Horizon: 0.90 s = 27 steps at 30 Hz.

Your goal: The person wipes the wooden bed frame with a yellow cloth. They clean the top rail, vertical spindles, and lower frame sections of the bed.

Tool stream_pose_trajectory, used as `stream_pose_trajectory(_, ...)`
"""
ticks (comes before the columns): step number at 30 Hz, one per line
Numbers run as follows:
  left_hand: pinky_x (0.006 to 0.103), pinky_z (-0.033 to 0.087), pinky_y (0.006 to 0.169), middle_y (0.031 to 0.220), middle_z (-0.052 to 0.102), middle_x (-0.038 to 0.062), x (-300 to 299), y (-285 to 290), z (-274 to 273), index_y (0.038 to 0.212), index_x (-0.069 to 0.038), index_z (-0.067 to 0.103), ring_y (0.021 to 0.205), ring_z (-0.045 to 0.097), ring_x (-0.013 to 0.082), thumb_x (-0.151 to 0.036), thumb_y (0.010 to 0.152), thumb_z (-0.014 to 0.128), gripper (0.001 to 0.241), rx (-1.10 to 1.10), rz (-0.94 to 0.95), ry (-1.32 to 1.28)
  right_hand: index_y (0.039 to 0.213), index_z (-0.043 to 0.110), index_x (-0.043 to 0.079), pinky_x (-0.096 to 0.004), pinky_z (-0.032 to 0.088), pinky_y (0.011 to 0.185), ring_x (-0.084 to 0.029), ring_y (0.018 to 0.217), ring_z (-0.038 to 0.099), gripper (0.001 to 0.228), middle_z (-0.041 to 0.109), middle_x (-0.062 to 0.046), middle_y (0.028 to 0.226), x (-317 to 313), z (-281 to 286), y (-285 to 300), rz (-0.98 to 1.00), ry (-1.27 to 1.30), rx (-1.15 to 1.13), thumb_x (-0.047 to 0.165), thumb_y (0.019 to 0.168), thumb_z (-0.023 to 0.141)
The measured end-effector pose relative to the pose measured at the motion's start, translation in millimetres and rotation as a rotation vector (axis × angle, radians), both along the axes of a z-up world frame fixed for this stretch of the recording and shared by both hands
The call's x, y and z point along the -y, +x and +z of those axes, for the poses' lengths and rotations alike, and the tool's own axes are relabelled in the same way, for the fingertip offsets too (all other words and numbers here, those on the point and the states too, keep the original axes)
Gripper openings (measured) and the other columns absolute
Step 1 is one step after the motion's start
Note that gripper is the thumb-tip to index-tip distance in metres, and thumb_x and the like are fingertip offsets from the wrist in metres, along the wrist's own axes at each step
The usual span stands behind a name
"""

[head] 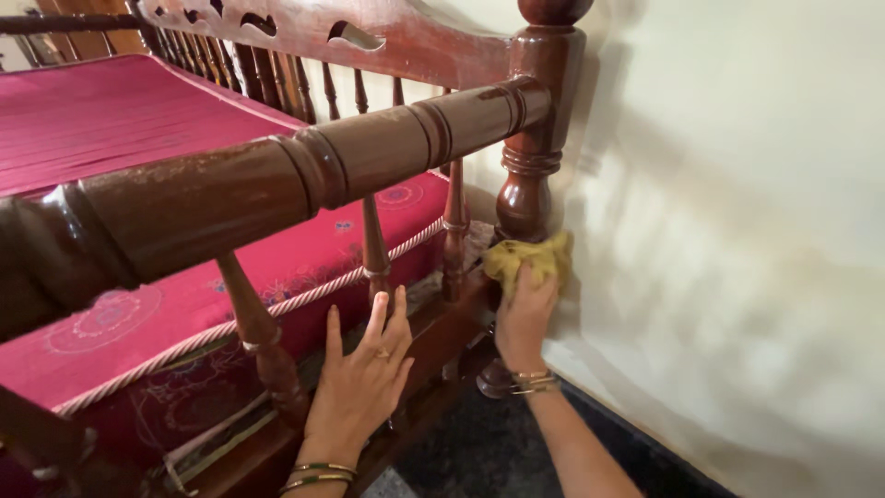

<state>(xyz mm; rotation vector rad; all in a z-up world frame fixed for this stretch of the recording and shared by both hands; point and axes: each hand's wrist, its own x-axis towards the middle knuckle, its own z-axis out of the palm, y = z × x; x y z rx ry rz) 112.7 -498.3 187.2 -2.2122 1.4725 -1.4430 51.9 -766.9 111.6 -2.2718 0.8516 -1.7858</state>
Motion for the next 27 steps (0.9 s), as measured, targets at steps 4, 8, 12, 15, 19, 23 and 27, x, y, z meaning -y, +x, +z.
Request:
stream_pose_trajectory(4, 0.0630, 0.032, 0.112, 0.159, 0.036, 0.006, -2, -2, -3, 0.135, -0.013, 0.058, 0.146, 0.027, 0.0253, -0.046, 0.096, 0.050, 0.051, 0.009, 0.015, 0.002, 0.127, 0.059, 0.004, -0.051, 0.050, 0.096, -0.041, 0.110, 0.060, 0.049, 0.061, -0.023, 0.115, -9, -55, -52, 0.149, 0.334, -0.267, -0.007, 0.079, 0.061)
stream_pose_trajectory(8, 0.0626, 0.034, 0.112, 0.159, 0.038, 0.005, 0, -1, -5, 0.133, -0.013, 0.059, 0.146, 0.029, 0.0245, -0.047, 0.097, 0.050, 0.050, 0.032, 0.021, 0.002, 0.124, 0.062, 0.006, -0.043, 0.060, 0.084, -0.029, 0.103, 0.071, 0.052, 0.070, -0.015, 0.117, 17, -38, -97, 0.253, 0.641, -0.014, -0.013, 0.079, 0.047)
stream_pose_trajectory(12, 0.0623, 0.035, 0.111, 0.159, 0.038, 0.005, 1, -1, -9, 0.134, -0.014, 0.059, 0.144, 0.031, 0.0240, -0.046, 0.097, 0.050, 0.050, 0.042, 0.042, 0.009, 0.146, 0.048, 0.005, -0.036, 0.046, 0.109, -0.028, 0.134, 0.052, 0.065, 0.054, -0.017, 0.147, 48, -18, -68, 0.436, 0.303, 0.157, -0.008, 0.082, 0.057)
stream_pose_trajectory(15, 0.0627, 0.036, 0.111, 0.159, 0.039, 0.005, 3, 0, -11, 0.134, -0.015, 0.059, 0.144, 0.032, 0.0238, -0.047, 0.096, 0.051, 0.050, 0.030, 0.023, -0.010, 0.144, 0.051, 0.003, -0.043, 0.038, 0.119, -0.033, 0.139, 0.050, 0.066, 0.057, -0.020, 0.145, 54, -48, -26, 0.331, 0.151, 0.122, -0.012, 0.081, 0.057)
stream_pose_trajectory(19, 0.0617, 0.036, 0.111, 0.160, 0.039, 0.005, 3, 2, -13, 0.133, -0.015, 0.060, 0.145, 0.032, 0.0241, -0.049, 0.097, 0.051, 0.050, 0.070, 0.040, -0.010, 0.145, 0.045, 0.003, -0.046, 0.035, 0.117, -0.040, 0.136, 0.048, 0.066, 0.054, -0.024, 0.143, 31, -128, -11, 0.118, 0.260, 0.108, -0.012, 0.082, 0.057)
stream_pose_trajectory(23, 0.0610, 0.037, 0.112, 0.161, 0.039, 0.005, 3, 3, -13, 0.133, -0.015, 0.061, 0.147, 0.031, 0.0244, -0.048, 0.098, 0.051, 0.050, 0.081, 0.038, -0.018, 0.132, 0.060, 0.010, -0.044, 0.052, 0.102, -0.039, 0.119, 0.064, 0.057, 0.065, -0.024, 0.128, -8, -171, -52, 0.173, 0.558, -0.356, -0.008, 0.078, 0.060)
stream_pose_trajectory(27, 0.0612, 0.038, 0.111, 0.161, 0.039, 0.006, 4, 1, -15, 0.132, -0.015, 0.061, 0.147, 0.030, 0.0249, -0.047, 0.098, 0.052, 0.048, 0.055, 0.043, -0.011, 0.125, 0.059, 0.008, -0.046, 0.055, 0.095, -0.039, 0.104, 0.072, 0.047, 0.074, -0.023, 0.106, -38, -151, -67, 0.151, 0.786, -0.239, -0.001, 0.080, 0.066)
